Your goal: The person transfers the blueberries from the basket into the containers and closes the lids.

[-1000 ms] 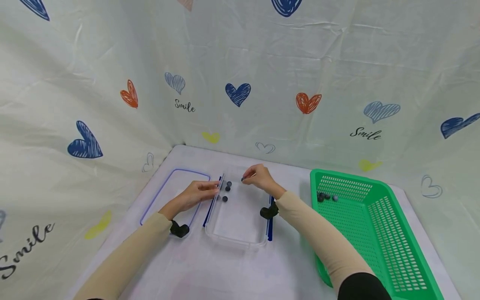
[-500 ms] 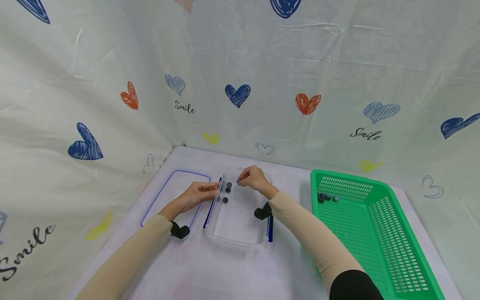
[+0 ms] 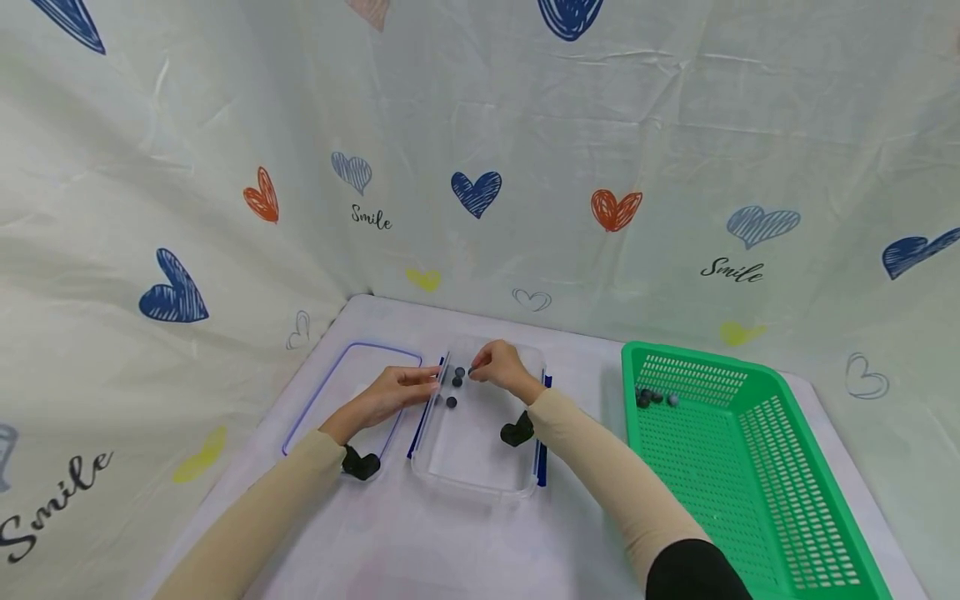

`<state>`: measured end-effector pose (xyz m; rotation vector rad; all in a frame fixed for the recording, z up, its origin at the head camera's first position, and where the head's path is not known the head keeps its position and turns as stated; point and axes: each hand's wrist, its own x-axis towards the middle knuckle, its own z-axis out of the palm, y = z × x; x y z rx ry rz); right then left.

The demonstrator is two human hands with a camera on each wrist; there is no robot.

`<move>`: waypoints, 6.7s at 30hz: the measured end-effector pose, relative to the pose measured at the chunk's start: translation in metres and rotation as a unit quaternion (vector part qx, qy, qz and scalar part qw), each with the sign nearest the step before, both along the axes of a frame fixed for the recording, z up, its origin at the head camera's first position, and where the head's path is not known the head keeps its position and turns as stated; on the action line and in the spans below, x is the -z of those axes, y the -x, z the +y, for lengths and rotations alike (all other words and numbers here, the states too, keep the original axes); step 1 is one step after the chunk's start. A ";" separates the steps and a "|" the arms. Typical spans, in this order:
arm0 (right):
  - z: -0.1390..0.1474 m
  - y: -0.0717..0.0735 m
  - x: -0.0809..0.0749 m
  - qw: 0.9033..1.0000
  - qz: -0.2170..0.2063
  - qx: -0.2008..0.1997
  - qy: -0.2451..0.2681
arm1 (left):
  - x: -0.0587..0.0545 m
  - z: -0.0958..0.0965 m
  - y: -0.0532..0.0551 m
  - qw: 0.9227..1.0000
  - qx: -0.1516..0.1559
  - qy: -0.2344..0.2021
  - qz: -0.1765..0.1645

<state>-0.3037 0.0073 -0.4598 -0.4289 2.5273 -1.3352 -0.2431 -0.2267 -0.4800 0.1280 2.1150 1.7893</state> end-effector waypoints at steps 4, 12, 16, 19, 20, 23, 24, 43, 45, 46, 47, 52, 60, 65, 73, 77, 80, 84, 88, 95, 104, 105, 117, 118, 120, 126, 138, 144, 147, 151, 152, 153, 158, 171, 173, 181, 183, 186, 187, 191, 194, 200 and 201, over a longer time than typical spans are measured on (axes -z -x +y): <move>-0.003 -0.001 0.004 1.000 0.003 0.001 -0.005 | 0.001 0.000 0.001 1.000 0.001 0.000 0.000; -0.006 -0.003 0.009 1.000 -0.005 0.010 -0.010 | -0.002 0.002 -0.001 1.000 -0.001 -0.003 -0.005; -0.006 -0.004 0.008 1.000 -0.008 0.016 -0.013 | -0.002 0.002 -0.002 1.000 0.002 -0.013 -0.005; -0.006 -0.004 0.006 1.000 -0.012 0.016 -0.016 | -0.002 0.002 -0.001 1.000 0.006 -0.020 -0.005; -0.005 -0.004 0.006 1.000 -0.011 0.014 -0.016 | -0.002 0.002 -0.001 1.000 0.006 -0.021 -0.004; -0.004 -0.002 0.004 1.000 -0.008 0.004 -0.003 | -0.001 0.002 0.000 1.000 0.008 -0.021 -0.002; -0.003 -0.001 0.004 1.000 -0.010 0.002 0.002 | -0.001 0.001 0.000 1.000 0.008 -0.021 -0.002; 0.023 -0.006 -0.028 0.996 -0.047 0.018 0.071 | 0.001 0.000 0.002 1.000 0.017 -0.022 0.001; 0.029 -0.007 -0.032 0.995 -0.048 0.015 0.087 | 0.000 0.001 0.001 1.000 0.017 -0.026 0.000; 0.032 -0.008 -0.034 0.994 -0.049 0.013 0.094 | -0.001 0.001 0.001 1.000 0.017 -0.026 0.000; 0.035 -0.008 -0.036 0.994 -0.048 0.010 0.098 | -0.002 0.001 0.000 0.999 0.017 -0.027 -0.001; 0.053 -0.011 -0.046 0.992 -0.050 0.003 0.119 | -0.004 -0.001 -0.001 0.999 0.017 -0.029 -0.001; 0.081 -0.012 -0.054 0.990 -0.047 0.014 0.130 | 0.000 -0.001 0.000 1.000 0.023 -0.019 0.002; 0.096 -0.012 -0.057 0.988 -0.045 0.019 0.144 | 0.000 -0.001 0.000 1.000 0.020 -0.019 0.001; 0.122 -0.012 -0.061 0.986 -0.043 0.026 0.156 | -0.001 -0.001 0.001 0.999 0.023 -0.023 0.003; 0.136 -0.013 -0.064 0.986 -0.051 0.032 0.155 | -0.001 -0.001 -0.001 0.999 0.024 -0.027 0.000; 0.147 -0.015 -0.066 0.987 -0.052 0.036 0.148 | -0.001 -0.001 -0.002 0.999 0.022 -0.027 -0.002; 0.163 -0.018 -0.067 0.988 -0.047 0.051 0.137 | 0.000 0.000 -0.002 0.999 0.020 -0.029 -0.002; 0.178 -0.018 -0.068 0.985 -0.056 0.066 0.147 | 0.000 0.000 -0.002 0.999 0.016 -0.030 -0.001; 0.205 -0.026 -0.063 0.982 -0.075 0.074 0.159 | 0.001 -0.003 0.001 0.999 0.026 -0.025 0.004; 0.233 -0.034 -0.050 0.978 -0.067 0.103 0.170 | 0.003 0.000 0.000 0.999 0.012 -0.037 -0.007; 0.236 -0.035 -0.049 0.977 -0.066 0.102 0.173 | 0.003 0.000 0.000 0.999 0.012 -0.035 -0.006; 0.265 -0.045 -0.029 0.977 -0.045 0.156 0.136 | 0.003 -0.002 0.001 0.999 0.017 -0.041 -0.007; 0.267 -0.046 -0.027 0.978 -0.047 0.160 0.129 | 0.003 -0.002 0.001 0.999 0.017 -0.040 -0.007; 0.270 -0.047 -0.023 0.978 -0.050 0.167 0.119 | 0.002 -0.001 0.000 0.999 0.015 -0.038 -0.007; 0.276 -0.050 -0.009 0.976 -0.045 0.184 0.110 | 0.002 -0.001 0.000 0.999 0.016 -0.038 -0.006; 0.278 -0.056 0.016 0.972 -0.027 0.222 0.077 | 0.002 -0.001 -0.001 0.999 0.019 -0.030 -0.003; 0.276 -0.055 0.026 0.967 -0.026 0.249 0.048 | 0.004 -0.001 0.000 0.999 0.014 -0.039 -0.004; 0.273 -0.055 0.030 0.965 -0.025 0.257 0.041 | 0.004 -0.001 0.000 0.999 0.012 -0.036 -0.004; 0.269 -0.057 0.033 0.964 -0.023 0.265 0.026 | 0.003 -0.001 0.000 0.999 0.012 -0.032 -0.005; 0.267 -0.057 0.034 0.963 -0.021 0.268 0.021 | 0.003 -0.001 0.000 0.999 0.012 -0.032 -0.005; 0.266 -0.057 0.034 0.962 -0.018 0.272 0.018 | 0.002 -0.001 0.000 0.999 0.013 -0.031 -0.004; 0.261 -0.057 0.035 0.959 0.015 0.285 0.004 | 0.002 -0.001 0.001 1.000 0.016 -0.024 -0.001; 0.264 -0.055 0.033 0.955 -0.006 0.291 0.065 | 0.002 0.001 -0.001 1.000 0.014 -0.023 -0.004; 0.265 -0.056 0.031 0.954 -0.011 0.291 0.069 | 0.002 0.001 -0.001 1.000 0.013 -0.022 -0.005; 0.268 -0.055 0.020 0.948 -0.034 0.303 0.088 | 0.001 0.002 -0.001 1.000 0.002 -0.015 -0.010; 0.268 -0.055 0.017 0.949 -0.039 0.302 0.083 | 0.002 0.001 0.000 1.000 0.003 -0.014 -0.009; 0.267 -0.056 0.012 0.951 -0.049 0.294 0.087 | 0.003 -0.001 -0.001 1.000 0.006 -0.018 -0.008; 0.267 -0.056 0.010 0.951 -0.052 0.292 0.089 | 0.004 -0.001 -0.001 1.000 0.007 -0.019 -0.008; 0.267 -0.058 0.002 0.951 -0.060 0.280 0.114 | 0.004 -0.001 -0.002 1.000 0.007 -0.019 -0.009; 0.267 -0.058 -0.005 0.950 -0.062 0.277 0.131 | 0.003 -0.001 -0.002 1.000 0.007 -0.014 -0.009; 0.266 -0.060 -0.017 0.949 -0.061 0.278 0.134 | 0.004 0.000 -0.001 1.000 0.010 -0.008 -0.008; 0.266 -0.061 -0.019 0.950 -0.061 0.277 0.132 | 0.004 0.000 -0.001 1.000 0.010 -0.008 -0.008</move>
